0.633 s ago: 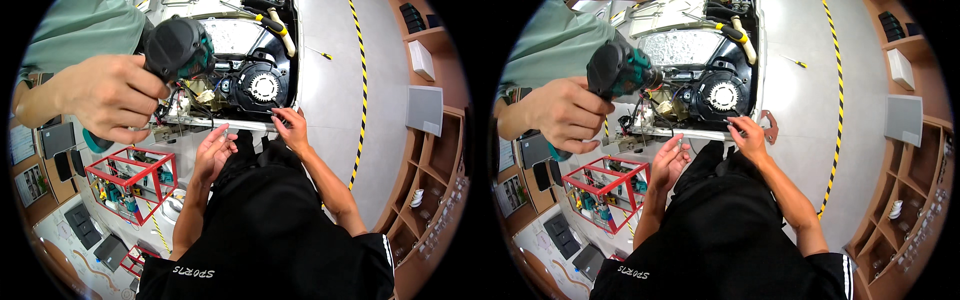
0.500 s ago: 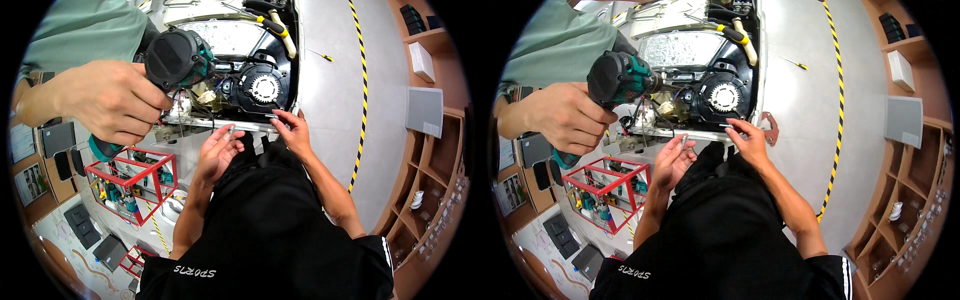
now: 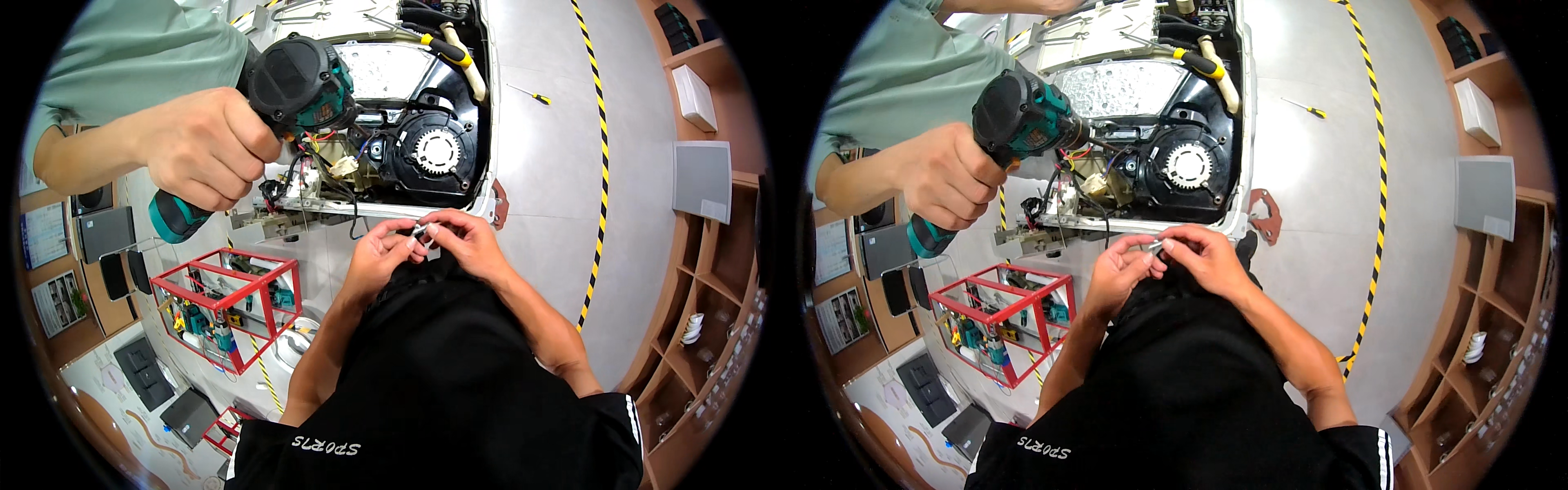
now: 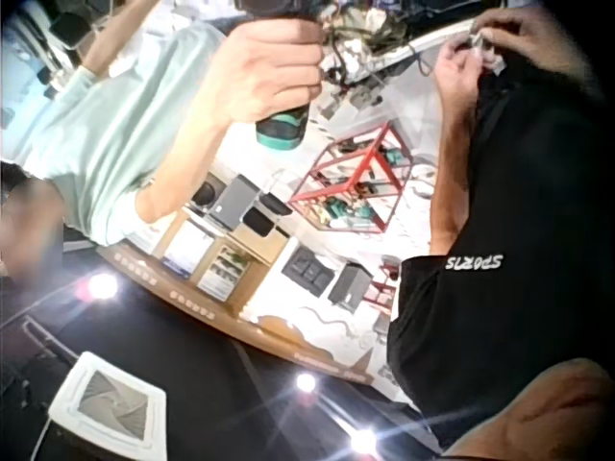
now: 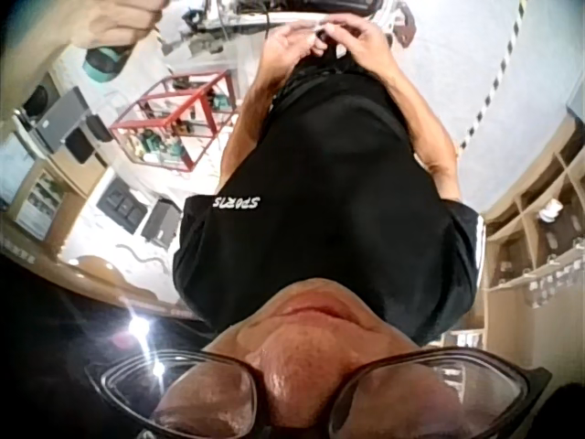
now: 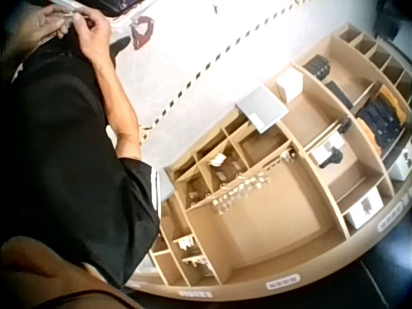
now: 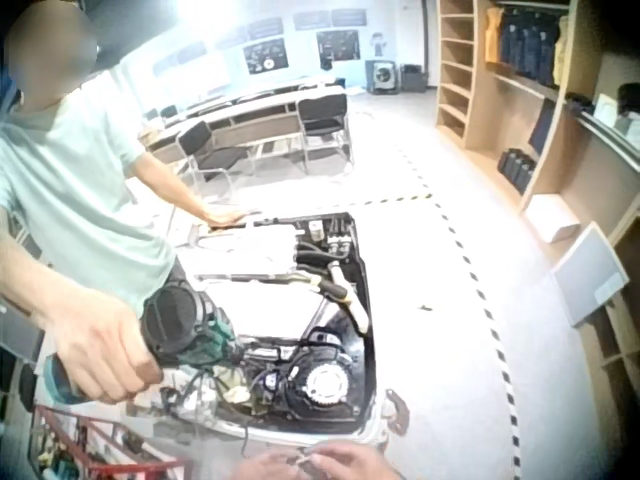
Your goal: The person manipulates electrical connectors and wires inside the top of a washing machine. They then use a screwdriver and an electric drill to work on internal components and secure screws.
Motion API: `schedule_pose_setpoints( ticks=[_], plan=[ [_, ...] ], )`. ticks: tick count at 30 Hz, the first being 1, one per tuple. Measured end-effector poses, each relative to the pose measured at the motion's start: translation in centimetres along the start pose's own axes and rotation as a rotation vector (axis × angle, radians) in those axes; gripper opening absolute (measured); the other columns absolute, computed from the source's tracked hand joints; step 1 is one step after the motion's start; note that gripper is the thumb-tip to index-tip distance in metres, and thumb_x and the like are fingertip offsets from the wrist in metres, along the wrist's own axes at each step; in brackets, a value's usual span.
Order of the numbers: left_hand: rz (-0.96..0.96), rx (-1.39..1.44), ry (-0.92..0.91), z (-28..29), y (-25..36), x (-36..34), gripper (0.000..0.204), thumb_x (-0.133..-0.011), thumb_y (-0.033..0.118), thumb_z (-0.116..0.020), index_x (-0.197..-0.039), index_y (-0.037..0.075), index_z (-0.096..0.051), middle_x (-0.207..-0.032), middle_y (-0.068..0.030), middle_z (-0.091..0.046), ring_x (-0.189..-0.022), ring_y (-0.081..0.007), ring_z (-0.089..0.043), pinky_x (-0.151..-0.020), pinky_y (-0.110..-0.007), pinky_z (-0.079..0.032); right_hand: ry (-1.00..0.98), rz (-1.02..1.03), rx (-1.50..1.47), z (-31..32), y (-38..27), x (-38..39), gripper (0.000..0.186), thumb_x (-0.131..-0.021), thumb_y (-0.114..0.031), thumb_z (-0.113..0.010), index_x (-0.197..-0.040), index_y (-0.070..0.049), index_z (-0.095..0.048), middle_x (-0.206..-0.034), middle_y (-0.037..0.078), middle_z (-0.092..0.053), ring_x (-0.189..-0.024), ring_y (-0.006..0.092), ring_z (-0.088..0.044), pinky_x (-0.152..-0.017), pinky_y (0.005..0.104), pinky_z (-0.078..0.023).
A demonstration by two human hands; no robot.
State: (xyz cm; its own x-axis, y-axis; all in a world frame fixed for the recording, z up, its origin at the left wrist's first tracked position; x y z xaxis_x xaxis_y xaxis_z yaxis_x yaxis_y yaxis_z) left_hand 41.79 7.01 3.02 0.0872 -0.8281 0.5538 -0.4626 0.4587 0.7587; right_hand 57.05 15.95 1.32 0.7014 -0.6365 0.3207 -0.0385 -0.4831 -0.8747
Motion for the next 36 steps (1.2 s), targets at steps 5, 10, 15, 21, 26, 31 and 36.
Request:
schedule_pose_setpoints(
  ticks=[5, 10, 15, 21, 26, 31, 36],
  plan=[
    [0.009, -0.134, -0.021, -0.7, -0.1, 0.4, 0.031, -0.088, 0.004, -0.056, -0.115, -0.006, -0.047, -0.085, -0.0132, -0.065, -0.08, -0.0152, -0.062, -0.075, -0.026, -0.05, -0.011, -0.08, -0.128, -0.3, 0.6, 1.1, 0.022, -0.088, -0.009, -0.059, -0.105, 0.005, -0.06, -0.084, 0.004, -0.063, -0.074, 0.007, -0.057, -0.066, 0.0215, -0.048],
    [-0.003, -0.198, -0.024, -0.5, -0.5, 0.2, 0.026, -0.09, 0.005, -0.053, -0.113, -0.008, -0.052, -0.084, -0.0101, -0.063, -0.078, -0.0128, -0.06, -0.072, -0.024, -0.049, 0.042, -0.121, -0.105, 0.0, 1.1, 1.8, 0.024, -0.087, -0.01, -0.06, -0.105, 0.006, -0.061, -0.086, 0.005, -0.064, -0.074, 0.0075, -0.058, -0.065, 0.0217, -0.049],
    [0.04, -0.204, -0.018, -1.0, -0.8, -0.1, 0.027, -0.09, 0.004, -0.052, -0.113, -0.008, -0.053, -0.086, -0.0095, -0.062, -0.077, -0.0125, -0.058, -0.072, -0.024, -0.048, 0.077, -0.101, -0.127, 0.3, 1.7, 2.1, 0.025, -0.086, -0.011, -0.062, -0.104, 0.006, -0.062, -0.086, 0.005, -0.064, -0.072, 0.0074, -0.058, -0.065, 0.0212, -0.048],
    [0.02, -0.208, 0.002, -1.1, -1.3, 0.0, 0.027, -0.09, 0.005, -0.053, -0.113, -0.008, -0.053, -0.084, -0.0093, -0.062, -0.076, -0.0128, -0.058, -0.071, -0.024, -0.048, 0.1, -0.112, 0.03, 0.5, 1.7, 2.2, 0.024, -0.085, -0.013, -0.063, -0.103, 0.004, -0.063, -0.083, 0.003, -0.064, -0.073, 0.0052, -0.057, -0.066, 0.0201, -0.047],
    [0.022, -0.187, -0.004, -1.1, -1.7, -0.2, 0.025, -0.091, 0.006, -0.052, -0.111, -0.007, -0.054, -0.082, -0.0074, -0.061, -0.075, -0.0112, -0.058, -0.069, -0.023, -0.047, 0.094, -0.106, -0.024, 0.5, 1.6, 2.2, 0.025, -0.086, -0.013, -0.062, -0.103, 0.005, -0.062, -0.085, 0.004, -0.065, -0.077, 0.0066, -0.059, -0.071, 0.021, -0.048],
    [0.014, -0.208, 0.025, -1.3, -1.2, -0.1, 0.025, -0.09, 0.006, -0.052, -0.112, -0.006, -0.051, -0.08, -0.0075, -0.062, -0.074, -0.0109, -0.058, -0.069, -0.023, -0.048, 0.084, -0.113, -0.025, 0.4, 1.8, 2.0, 0.025, -0.086, -0.013, -0.062, -0.103, 0.005, -0.061, -0.085, 0.004, -0.065, -0.077, 0.0061, -0.059, -0.07, 0.0209, -0.048],
    [0.042, -0.207, 0.029, -1.2, -1.3, -0.1, 0.03, -0.089, 0.004, -0.053, -0.117, -0.005, -0.046, -0.081, -0.0108, -0.062, -0.074, -0.0139, -0.06, -0.07, -0.024, -0.049, 0.078, -0.118, -0.009, 0.4, 2.0, 2.1, 0.025, -0.086, -0.012, -0.063, -0.102, 0.006, -0.061, -0.083, 0.003, -0.064, -0.076, 0.0052, -0.058, -0.069, 0.0202, -0.048]
  ],
)
Point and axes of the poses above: each hand's wrist, its own x-axis away from the middle knuckle, its own z-axis out of the back of the hand, y = z × x, the point moved 1 cm from there along -x, towards the middle knuckle
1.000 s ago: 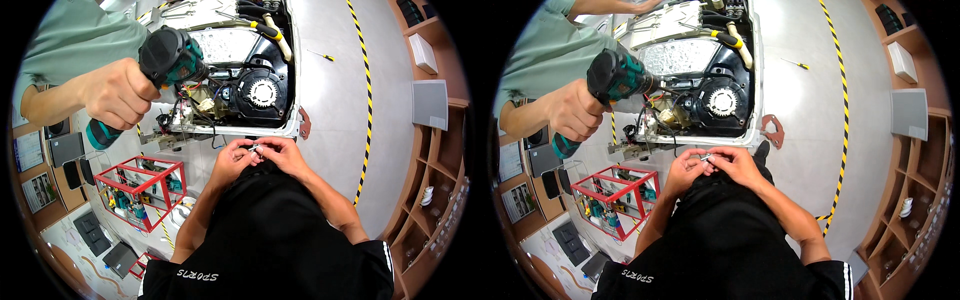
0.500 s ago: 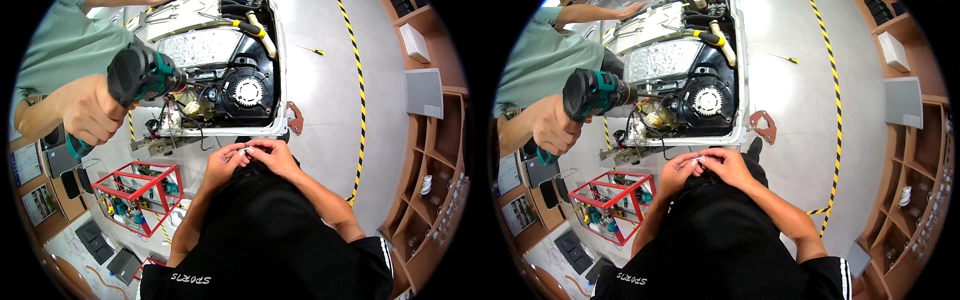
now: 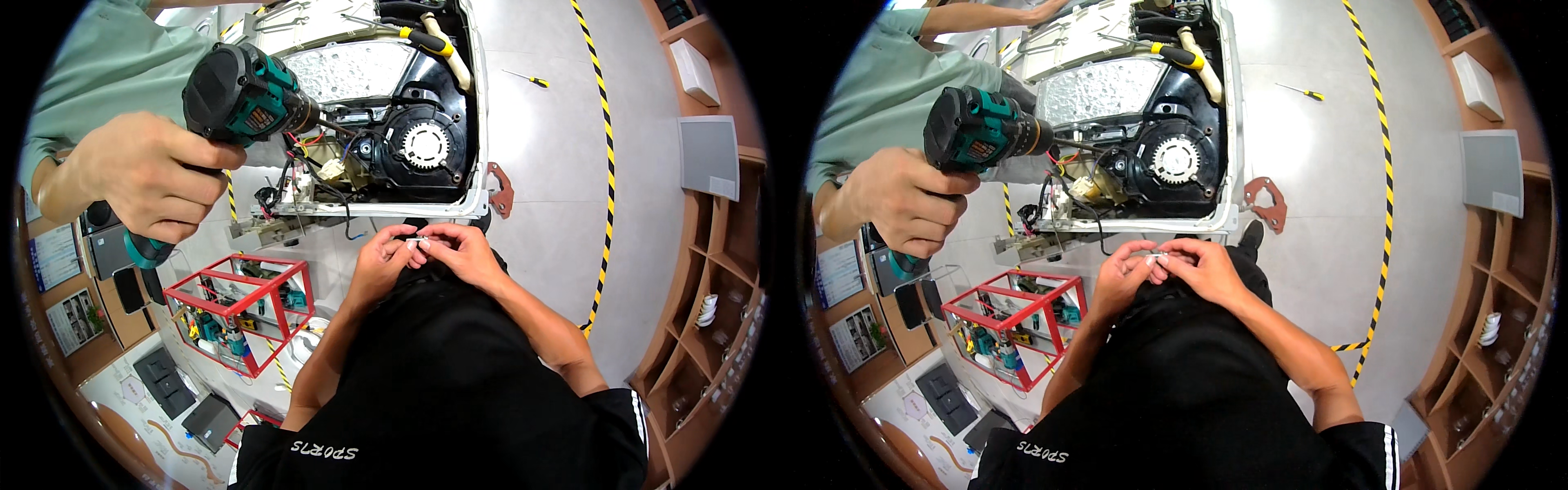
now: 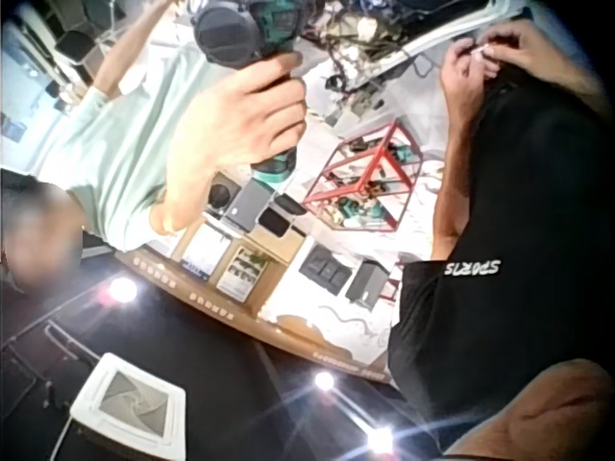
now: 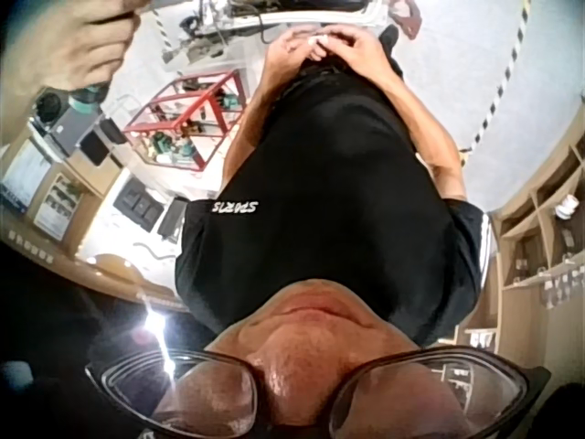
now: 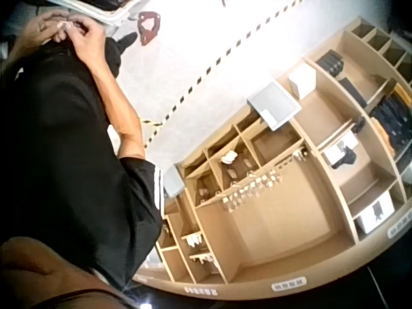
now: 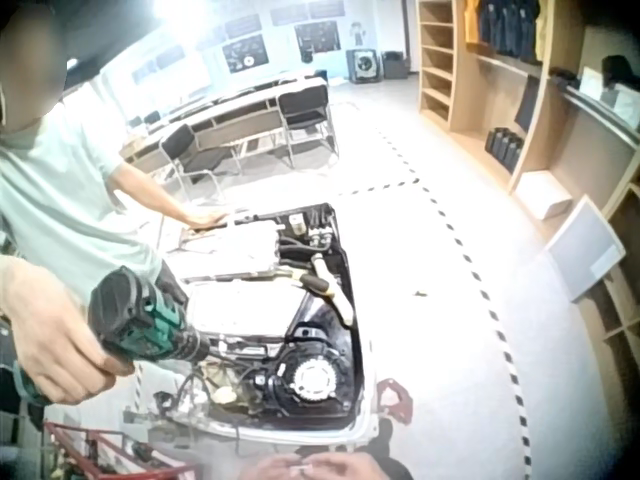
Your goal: The person manipulates electrical connectors and wires inside the top of a washing machine. They then use a screwdriver and an electric drill to work on internal components and secure screws.
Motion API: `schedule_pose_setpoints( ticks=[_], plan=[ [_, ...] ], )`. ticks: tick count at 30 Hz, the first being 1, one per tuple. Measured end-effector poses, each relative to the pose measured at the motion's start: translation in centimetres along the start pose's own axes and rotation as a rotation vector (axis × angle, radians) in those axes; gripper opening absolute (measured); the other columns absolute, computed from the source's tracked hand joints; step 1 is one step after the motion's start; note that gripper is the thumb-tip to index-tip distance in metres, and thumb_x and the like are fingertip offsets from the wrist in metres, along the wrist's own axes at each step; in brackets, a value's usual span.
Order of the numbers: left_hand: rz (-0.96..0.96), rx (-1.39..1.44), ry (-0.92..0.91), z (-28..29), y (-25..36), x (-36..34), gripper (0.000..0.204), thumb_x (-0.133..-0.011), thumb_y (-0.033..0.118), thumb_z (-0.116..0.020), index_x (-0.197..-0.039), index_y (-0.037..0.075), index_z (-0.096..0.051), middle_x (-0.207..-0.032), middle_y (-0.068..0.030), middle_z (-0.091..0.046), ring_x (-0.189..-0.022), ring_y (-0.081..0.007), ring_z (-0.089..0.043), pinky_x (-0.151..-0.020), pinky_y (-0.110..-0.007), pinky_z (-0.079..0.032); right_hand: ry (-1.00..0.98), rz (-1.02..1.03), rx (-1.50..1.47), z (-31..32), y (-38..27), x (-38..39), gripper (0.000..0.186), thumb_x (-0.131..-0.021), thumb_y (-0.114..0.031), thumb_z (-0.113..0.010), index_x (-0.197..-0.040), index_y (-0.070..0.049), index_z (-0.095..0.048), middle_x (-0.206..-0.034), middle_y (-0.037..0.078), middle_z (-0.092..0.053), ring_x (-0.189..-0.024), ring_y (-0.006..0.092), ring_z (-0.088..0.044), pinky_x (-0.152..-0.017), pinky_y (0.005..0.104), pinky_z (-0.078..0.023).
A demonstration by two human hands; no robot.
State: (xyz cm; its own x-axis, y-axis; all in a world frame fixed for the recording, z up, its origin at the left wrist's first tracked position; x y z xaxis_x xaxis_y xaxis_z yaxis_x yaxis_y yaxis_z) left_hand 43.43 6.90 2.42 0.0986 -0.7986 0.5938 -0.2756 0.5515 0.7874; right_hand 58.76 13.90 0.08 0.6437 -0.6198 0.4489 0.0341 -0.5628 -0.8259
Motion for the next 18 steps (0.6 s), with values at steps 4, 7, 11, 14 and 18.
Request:
schedule_pose_setpoints(
  ticks=[4, 7, 11, 14, 18],
  plan=[
    [-0.023, 0.019, 0.002, -0.2, -0.1, -0.1, 0.025, -0.089, 0.004, -0.053, -0.112, -0.004, -0.047, -0.08, -0.0118, -0.062, -0.073, -0.0145, -0.06, -0.069, -0.025, -0.049, -0.002, 0.013, 0.001, 0.1, -0.2, 0.1, 0.025, -0.085, -0.013, -0.063, -0.102, 0.006, -0.061, -0.083, 0.003, -0.064, -0.077, 0.005, -0.058, -0.07, 0.02, -0.048],
    [-0.031, 0.031, 0.005, -0.3, -0.3, -0.1, 0.019, -0.089, 0.005, -0.053, -0.105, -0.003, -0.047, -0.079, -0.0119, -0.062, -0.073, -0.0146, -0.06, -0.068, -0.025, -0.049, -0.004, -0.001, 0.007, 0.2, -0.4, 0.2, 0.026, -0.086, -0.013, -0.063, -0.102, 0.006, -0.061, -0.083, 0.003, -0.064, -0.077, 0.005, -0.058, -0.071, 0.0199, -0.048],
    [-0.044, 0.031, -0.009, -0.3, -0.5, -0.1, 0.013, -0.09, 0.006, -0.053, -0.098, -0.002, -0.046, -0.078, -0.0111, -0.062, -0.074, -0.0144, -0.061, -0.067, -0.025, -0.05, -0.006, -0.011, 0.036, 0.3, -0.5, 0.3, 0.027, -0.087, -0.014, -0.061, -0.104, 0.007, -0.06, -0.084, 0.003, -0.064, -0.076, 0.0054, -0.057, -0.07, 0.0199, -0.047],
    [-0.054, 0.024, -0.015, -0.4, -0.2, 0.0, 0.012, -0.09, 0.006, -0.053, -0.096, -0.001, -0.046, -0.079, -0.0114, -0.062, -0.074, -0.0151, -0.061, -0.067, -0.025, -0.05, -0.037, -0.048, -0.067, 0.0, -0.8, 0.3, 0.028, -0.087, -0.013, -0.061, -0.107, 0.007, -0.059, -0.084, 0.003, -0.063, -0.073, 0.0055, -0.056, -0.067, 0.02, -0.047],
    [-0.07, 0.005, -0.054, 0.1, 0.6, 0.4, 0.018, -0.091, 0.007, -0.05, -0.105, -0.003, -0.046, -0.081, -0.0112, -0.062, -0.079, -0.0168, -0.062, -0.072, -0.027, -0.05, -0.112, -0.072, -0.136, -0.1, -0.7, -0.4, 0.027, -0.087, -0.013, -0.061, -0.107, 0.004, -0.06, -0.088, 0.004, -0.064, -0.075, 0.0068, -0.057, -0.069, 0.0211, -0.047]
  ],
)
Point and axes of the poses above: each hand's wrist, its own x-axis away from the middle knuckle, its own z-axis out of the back of the hand, y = z × x, the point moved 1 cm from there along -x, towards the middle knuckle
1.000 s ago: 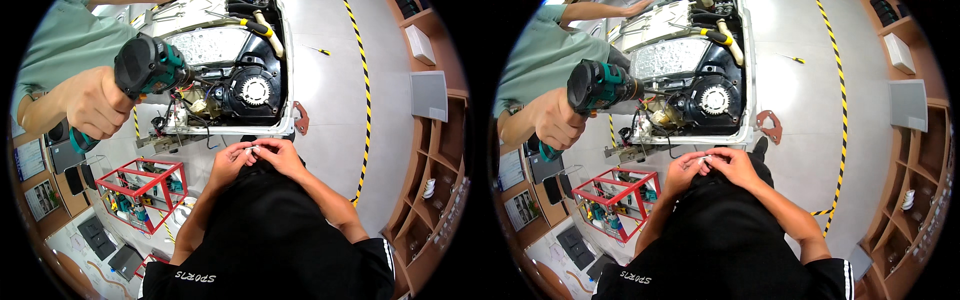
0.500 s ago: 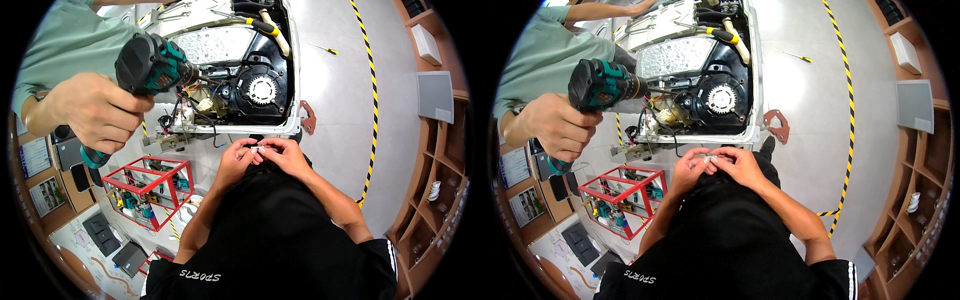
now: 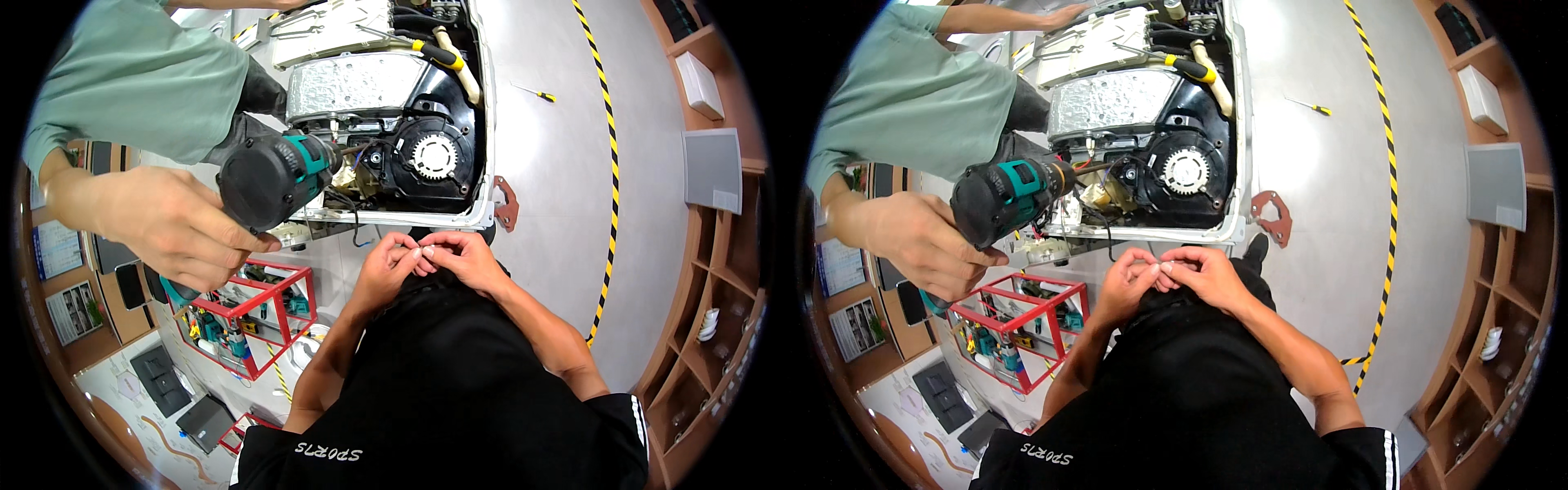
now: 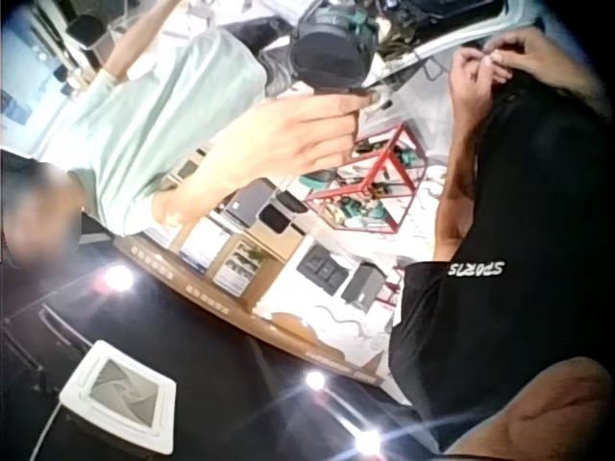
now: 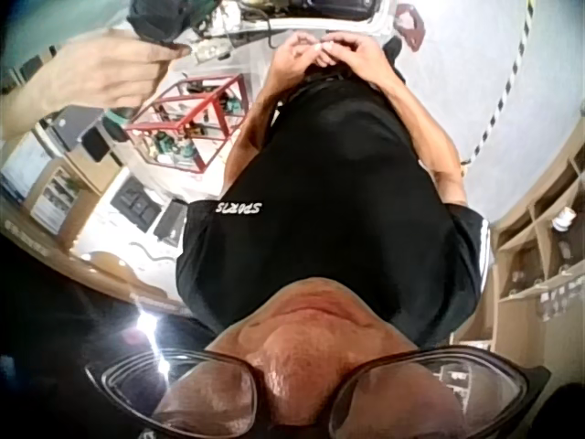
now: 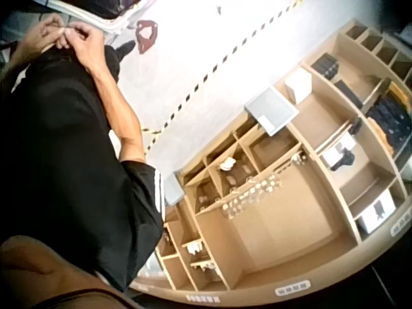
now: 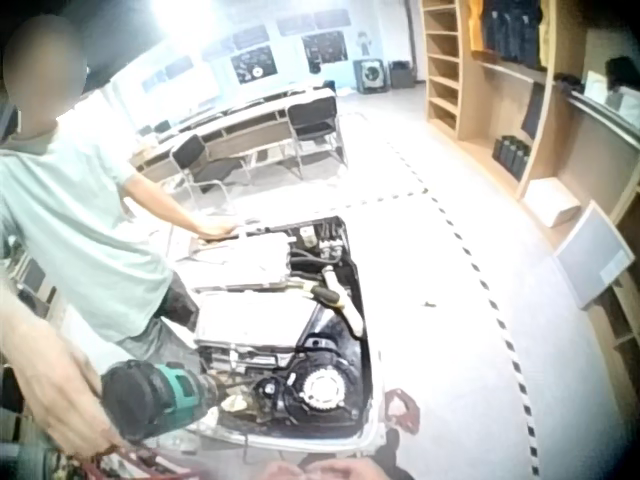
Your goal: The person manipulates electrical connectors and wires inside the top of a washing machine. They then use a screwdriver and an electric drill to work on internal components and secure screws.
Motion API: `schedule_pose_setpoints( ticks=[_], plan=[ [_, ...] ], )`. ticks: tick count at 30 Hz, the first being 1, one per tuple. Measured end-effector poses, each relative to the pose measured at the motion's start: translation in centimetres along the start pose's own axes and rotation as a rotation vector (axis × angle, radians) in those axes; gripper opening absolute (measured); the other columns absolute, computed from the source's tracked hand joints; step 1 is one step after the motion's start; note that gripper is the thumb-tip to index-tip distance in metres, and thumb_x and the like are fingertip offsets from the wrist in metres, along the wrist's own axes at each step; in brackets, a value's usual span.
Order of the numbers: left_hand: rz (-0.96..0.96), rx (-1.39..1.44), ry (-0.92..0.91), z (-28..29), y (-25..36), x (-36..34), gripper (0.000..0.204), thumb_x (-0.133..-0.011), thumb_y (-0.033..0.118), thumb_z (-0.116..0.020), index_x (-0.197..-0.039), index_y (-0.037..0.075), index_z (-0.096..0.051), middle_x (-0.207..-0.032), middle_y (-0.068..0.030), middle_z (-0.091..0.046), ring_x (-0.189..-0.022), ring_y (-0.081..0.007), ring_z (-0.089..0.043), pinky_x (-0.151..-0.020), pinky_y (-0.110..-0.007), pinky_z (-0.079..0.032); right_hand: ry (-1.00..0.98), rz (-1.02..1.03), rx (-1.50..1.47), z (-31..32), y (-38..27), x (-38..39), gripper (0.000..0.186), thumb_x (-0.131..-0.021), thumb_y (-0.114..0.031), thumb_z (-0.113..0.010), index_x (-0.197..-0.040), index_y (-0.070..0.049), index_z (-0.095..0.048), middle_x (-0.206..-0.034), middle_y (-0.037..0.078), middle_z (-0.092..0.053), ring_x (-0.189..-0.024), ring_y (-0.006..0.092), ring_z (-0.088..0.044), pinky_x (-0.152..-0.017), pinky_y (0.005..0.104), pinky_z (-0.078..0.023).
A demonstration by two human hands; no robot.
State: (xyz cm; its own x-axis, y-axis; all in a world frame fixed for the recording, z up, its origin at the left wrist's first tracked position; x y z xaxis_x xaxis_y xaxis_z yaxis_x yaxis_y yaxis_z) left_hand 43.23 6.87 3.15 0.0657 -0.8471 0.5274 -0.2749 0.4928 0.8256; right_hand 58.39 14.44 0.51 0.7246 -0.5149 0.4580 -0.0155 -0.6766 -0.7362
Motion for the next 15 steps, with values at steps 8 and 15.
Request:
schedule_pose_setpoints(
  ticks=[8, 15],
  plan=[
    [0.111, 0.739, -0.046, 2.3, 2.8, 2.0, 0.051, -0.097, 0.042, -0.031, -0.122, -0.001, -0.043, -0.109, -0.0129, -0.055, -0.101, -0.0239, -0.055, -0.086, -0.039, -0.046, 0.06, 0.909, 0.877, -3.6, -4.0, -1.6, 0.018, -0.072, -0.009, -0.071, -0.09, -0.008, -0.067, -0.082, 0.004, -0.062, -0.068, 0.0171, -0.057, -0.058, 0.0271, -0.044],
    [0.049, 1.011, 0.126, 2.7, 2.8, 2.2, 0.023, -0.095, 0.032, -0.046, -0.09, 0.011, -0.056, -0.081, 0.0029, -0.058, -0.073, -0.007, -0.059, -0.062, -0.021, -0.049, -0.122, 1.115, 1.292, -9.6, -6.4, -2.8, 0.034, -0.059, -0.016, -0.075, -0.091, -0.009, -0.065, -0.094, 0.002, -0.062, -0.082, 0.0228, -0.055, -0.069, 0.0351, -0.042]
  ],
)
Point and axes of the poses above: each hand's wrist, its own x-axis away from the middle knuckle, its own z-axis out of the back of the hand, y = z × x, the point moved 1 cm from there along -x, towards the middle knuckle
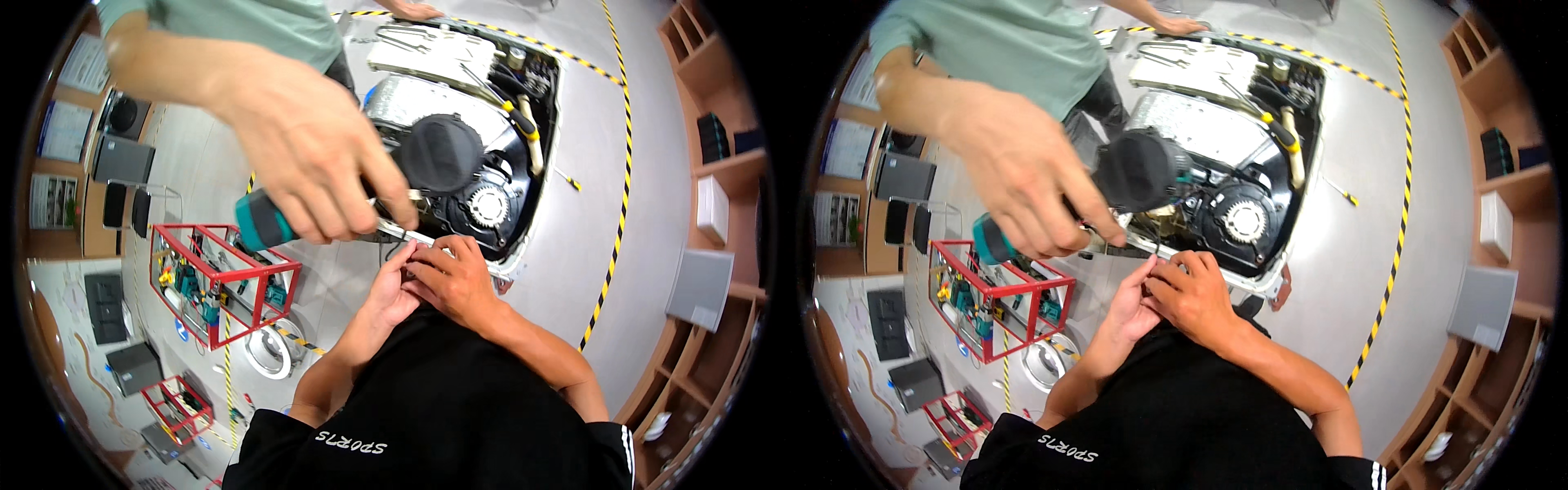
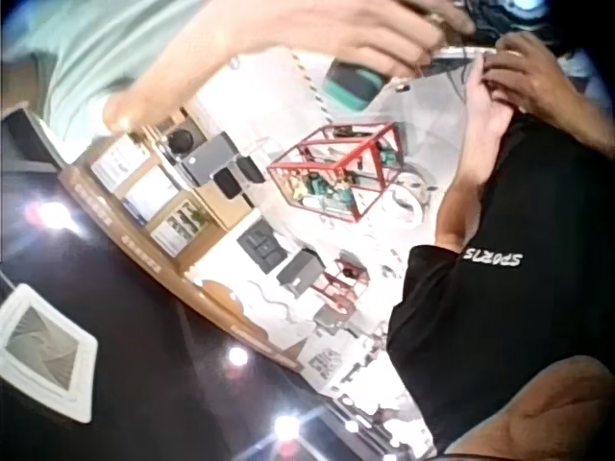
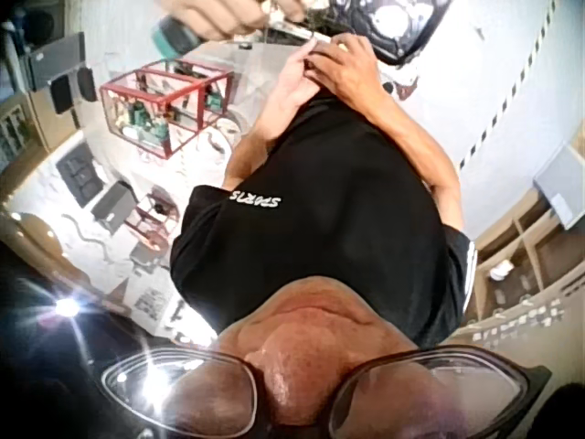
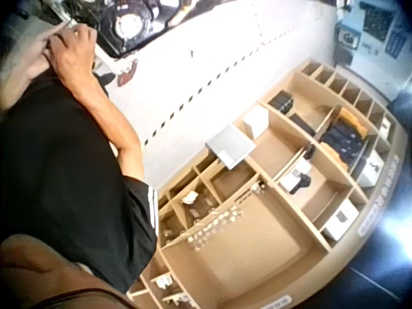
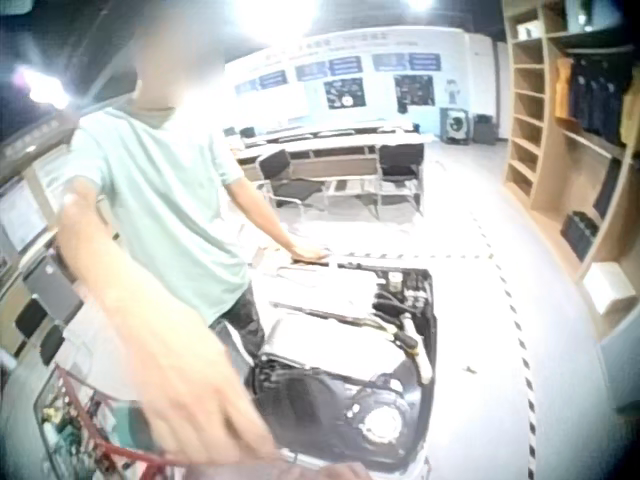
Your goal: The person manipulates electrical connectors and wires inside the top of a washing machine. They then use a screwdriver and an electric drill to work on internal components and secure screws.
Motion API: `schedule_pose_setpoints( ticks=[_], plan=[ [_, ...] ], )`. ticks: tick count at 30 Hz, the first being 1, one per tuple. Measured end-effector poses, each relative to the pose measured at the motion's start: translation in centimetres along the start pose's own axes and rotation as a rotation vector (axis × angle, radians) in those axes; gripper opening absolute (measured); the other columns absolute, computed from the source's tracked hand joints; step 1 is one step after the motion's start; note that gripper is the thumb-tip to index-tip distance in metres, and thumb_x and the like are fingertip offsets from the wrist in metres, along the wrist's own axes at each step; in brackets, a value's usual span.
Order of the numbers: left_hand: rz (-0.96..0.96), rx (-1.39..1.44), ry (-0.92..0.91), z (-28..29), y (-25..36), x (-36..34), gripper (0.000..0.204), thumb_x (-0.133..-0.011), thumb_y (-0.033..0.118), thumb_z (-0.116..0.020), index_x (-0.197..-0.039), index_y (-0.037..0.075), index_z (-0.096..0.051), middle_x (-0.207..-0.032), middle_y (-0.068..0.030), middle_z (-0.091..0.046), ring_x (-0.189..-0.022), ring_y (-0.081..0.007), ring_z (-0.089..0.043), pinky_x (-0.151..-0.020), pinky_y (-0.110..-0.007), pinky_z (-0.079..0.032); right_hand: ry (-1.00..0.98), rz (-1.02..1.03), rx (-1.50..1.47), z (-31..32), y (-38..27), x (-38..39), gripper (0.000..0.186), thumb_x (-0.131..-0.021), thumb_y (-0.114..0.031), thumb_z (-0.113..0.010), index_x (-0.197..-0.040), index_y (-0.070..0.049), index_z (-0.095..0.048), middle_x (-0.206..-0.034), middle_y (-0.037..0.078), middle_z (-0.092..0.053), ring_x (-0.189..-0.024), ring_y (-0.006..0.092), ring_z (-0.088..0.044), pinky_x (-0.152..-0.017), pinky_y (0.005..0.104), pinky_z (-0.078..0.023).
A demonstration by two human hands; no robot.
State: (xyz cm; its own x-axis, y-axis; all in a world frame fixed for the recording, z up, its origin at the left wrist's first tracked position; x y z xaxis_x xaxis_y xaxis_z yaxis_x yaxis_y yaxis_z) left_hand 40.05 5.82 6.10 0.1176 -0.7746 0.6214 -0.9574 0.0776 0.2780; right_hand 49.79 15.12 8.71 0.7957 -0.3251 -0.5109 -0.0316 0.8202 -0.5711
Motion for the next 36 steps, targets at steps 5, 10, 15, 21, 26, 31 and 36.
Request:
schedule_pose_setpoints(
  ticks=[5, 10, 15, 21, 26, 31, 36],
  plan=[
    [-0.165, 0.132, 0.18, 1.4, 1.5, 0.3, 0.02, -0.092, 0.032, -0.05, -0.09, 0.013, -0.054, -0.071, 0.0054, -0.046, -0.056, -0.0065, -0.04, -0.051, -0.019, -0.036, -0.028, -0.223, -0.309, -1.0, -0.9, -2.3, 0.035, -0.068, -0.013, -0.075, -0.1, -0.005, -0.063, -0.096, 0.007, -0.061, -0.089, 0.0245, -0.055, -0.079, 0.0354, -0.045],
    [-0.315, -0.025, 0.06, 5.1, 5.7, 0.9, 0.032, -0.091, 0.037, -0.046, -0.08, 0.007, -0.052, -0.062, 0.0025, -0.041, -0.044, -0.0077, -0.034, -0.041, -0.02, -0.028, -0.082, -0.621, -1.553, -1.4, -1.8, -6.1, 0.058, -0.084, -0.01, -0.062, -0.133, -0.006, -0.03, -0.119, 0.007, -0.043, -0.114, 0.0178, -0.042, -0.094, 0.0332, -0.034],
    [-0.419, 0.126, -0.114, 3.7, 9.2, 1.7, 0.041, -0.093, 0.043, -0.042, -0.103, 0.006, -0.056, -0.089, -0.0067, -0.061, -0.069, -0.0178, -0.057, -0.06, -0.027, -0.047, 0.178, -0.45, -1.853, -2.8, -4.1, -8.4, 0.062, -0.076, -0.046, -0.065, -0.128, -0.024, -0.042, -0.118, -0.002, -0.05, -0.112, 0.0193, -0.047, -0.095, 0.041, -0.034],
    [-0.775, -0.107, -0.406, -0.3, 11.1, 1.9, 0.055, -0.094, 0.038, -0.043, -0.118, -0.012, -0.048, -0.114, -0.0199, -0.057, -0.102, -0.0255, -0.058, -0.09, -0.039, -0.046, 0.504, -0.566, -2.206, -1.8, -3.4, -11.1, 0.077, -0.077, -0.071, -0.046, -0.126, -0.012, -0.041, -0.113, 0.003, -0.054, -0.109, 0.0132, -0.051, -0.092, 0.0365, -0.04],
    [-0.699, -0.316, -0.488, -1.1, 12.5, 1.9, 0.044, -0.083, 0.026, -0.055, -0.104, -0.012, -0.06, -0.092, -0.0176, -0.063, -0.081, -0.021, -0.062, -0.071, -0.029, -0.048, 0.386, -1.039, -1.805, 1.9, -5.6, -12.5, 0.078, -0.082, -0.068, -0.04, -0.129, -0.006, -0.04, -0.12, 0.013, -0.053, -0.113, 0.0295, -0.05, -0.095, 0.0452, -0.042],
    [-0.624, -0.473, -0.774, -1.4, 12.3, 0.3, 0.024, -0.08, 0.013, -0.054, -0.085, -0.006, -0.068, -0.057, -0.0071, -0.052, -0.049, -0.0108, -0.044, -0.047, -0.026, -0.031, 0.32, -1.356, -1.461, 4.0, -5.8, -11.9, 0.054, -0.085, -0.035, -0.054, -0.125, -0.004, -0.035, -0.102, 0.018, -0.058, -0.097, 0.03, -0.059, -0.089, 0.0446, -0.047],
    [-0.37, -0.608, -0.807, -1.4, 11.5, -1.5, 0.029, -0.087, 0.017, -0.051, -0.077, -0.004, -0.068, -0.052, -0.001, -0.045, -0.048, -0.0067, -0.042, -0.045, -0.023, -0.03, 0.256, -1.527, -1.293, 6.6, -5.6, -12.0, 0.055, -0.076, -0.012, -0.051, -0.125, 0.001, -0.029, -0.09, 0.017, -0.055, -0.082, 0.0287, -0.061, -0.081, 0.0494, -0.051]
  ],
)
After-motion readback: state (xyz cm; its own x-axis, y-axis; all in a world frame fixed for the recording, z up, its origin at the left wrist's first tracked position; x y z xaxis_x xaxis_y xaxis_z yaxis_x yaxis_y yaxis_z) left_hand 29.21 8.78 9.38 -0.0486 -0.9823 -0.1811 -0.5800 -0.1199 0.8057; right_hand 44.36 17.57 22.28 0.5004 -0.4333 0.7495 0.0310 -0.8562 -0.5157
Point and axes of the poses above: each hand's wrist, its own x-axis away from the middle knuckle, its own z-axis out of the back of the hand, y = z × x, the point moved 1 cm from there along -x, towards the middle knuckle
